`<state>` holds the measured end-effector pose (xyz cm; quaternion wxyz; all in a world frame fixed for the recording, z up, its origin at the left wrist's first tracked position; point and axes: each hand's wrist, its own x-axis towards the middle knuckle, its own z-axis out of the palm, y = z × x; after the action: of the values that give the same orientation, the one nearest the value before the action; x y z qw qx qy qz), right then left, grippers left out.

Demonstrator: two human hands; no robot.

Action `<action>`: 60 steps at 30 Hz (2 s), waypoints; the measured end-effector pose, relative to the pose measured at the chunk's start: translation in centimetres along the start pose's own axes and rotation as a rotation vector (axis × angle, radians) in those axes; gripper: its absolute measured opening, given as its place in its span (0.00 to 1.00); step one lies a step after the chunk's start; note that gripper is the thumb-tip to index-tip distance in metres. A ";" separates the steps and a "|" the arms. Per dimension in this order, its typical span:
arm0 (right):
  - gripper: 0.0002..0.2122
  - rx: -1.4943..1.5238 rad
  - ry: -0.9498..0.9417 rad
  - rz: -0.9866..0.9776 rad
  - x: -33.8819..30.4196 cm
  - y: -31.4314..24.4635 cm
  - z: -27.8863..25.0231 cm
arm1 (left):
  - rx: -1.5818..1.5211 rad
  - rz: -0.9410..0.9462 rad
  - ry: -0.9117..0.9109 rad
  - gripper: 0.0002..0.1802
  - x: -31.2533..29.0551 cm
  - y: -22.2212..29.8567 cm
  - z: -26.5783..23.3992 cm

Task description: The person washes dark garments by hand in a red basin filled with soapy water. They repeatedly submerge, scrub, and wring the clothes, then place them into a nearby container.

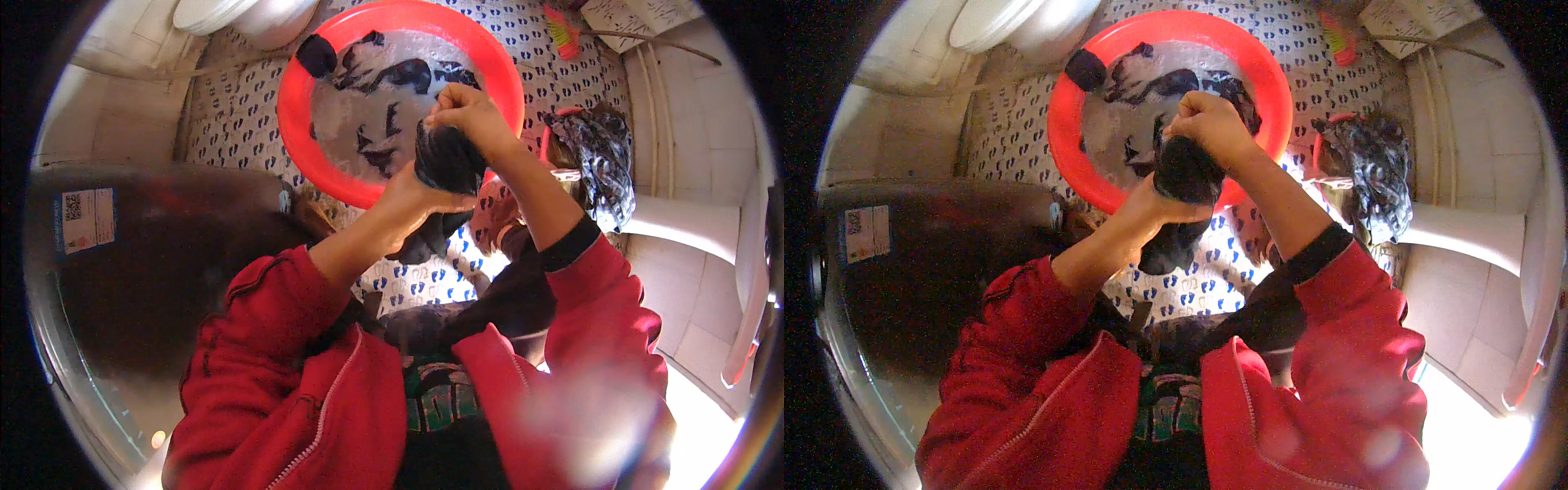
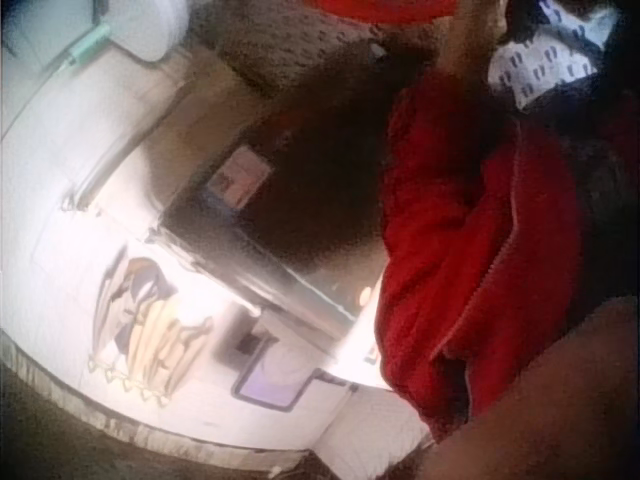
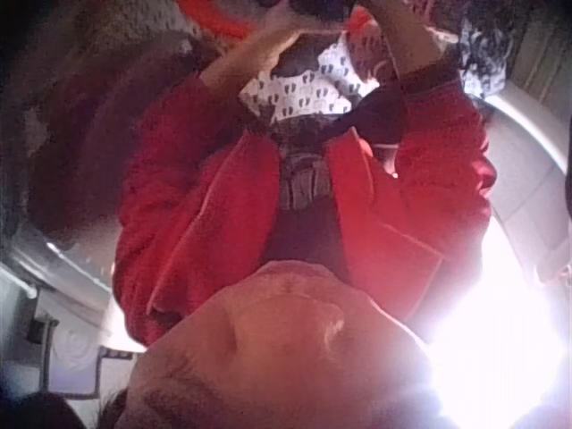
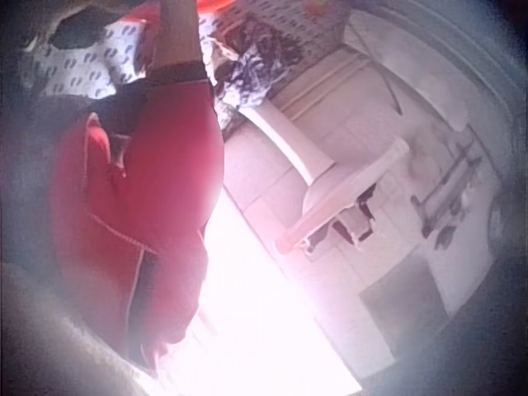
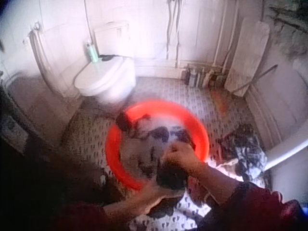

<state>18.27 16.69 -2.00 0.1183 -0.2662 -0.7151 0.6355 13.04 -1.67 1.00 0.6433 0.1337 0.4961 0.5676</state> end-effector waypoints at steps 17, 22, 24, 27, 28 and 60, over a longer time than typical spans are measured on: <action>0.12 -0.666 0.192 -0.036 2.9 7.2 7.7 | 0.362 -0.017 0.538 0.39 8.5 -11.0 -6.2; 0.14 -0.551 0.271 -0.136 2.5 9.4 7.4 | 0.346 0.217 0.547 0.37 7.5 -9.9 -4.3; 0.15 -0.480 0.374 -0.148 2.4 9.1 6.7 | 0.382 0.108 0.437 0.36 8.2 -10.1 -5.6; 0.24 -0.372 0.669 -0.124 3.1 9.8 0.4 | 0.216 0.130 0.320 0.34 6.7 -6.5 -2.2; 0.22 -0.157 0.696 -0.014 2.7 9.5 -1.1 | 0.173 0.139 0.364 0.34 5.9 -5.0 -1.5; 0.15 0.861 0.756 -0.124 -7.8 -1.5 -6.8 | -0.268 0.530 0.163 0.13 -2.7 5.6 -0.7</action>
<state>27.84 18.26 1.87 0.5006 -0.3603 -0.3142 0.7217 9.47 -2.48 6.07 0.4427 0.1265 0.4147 0.7849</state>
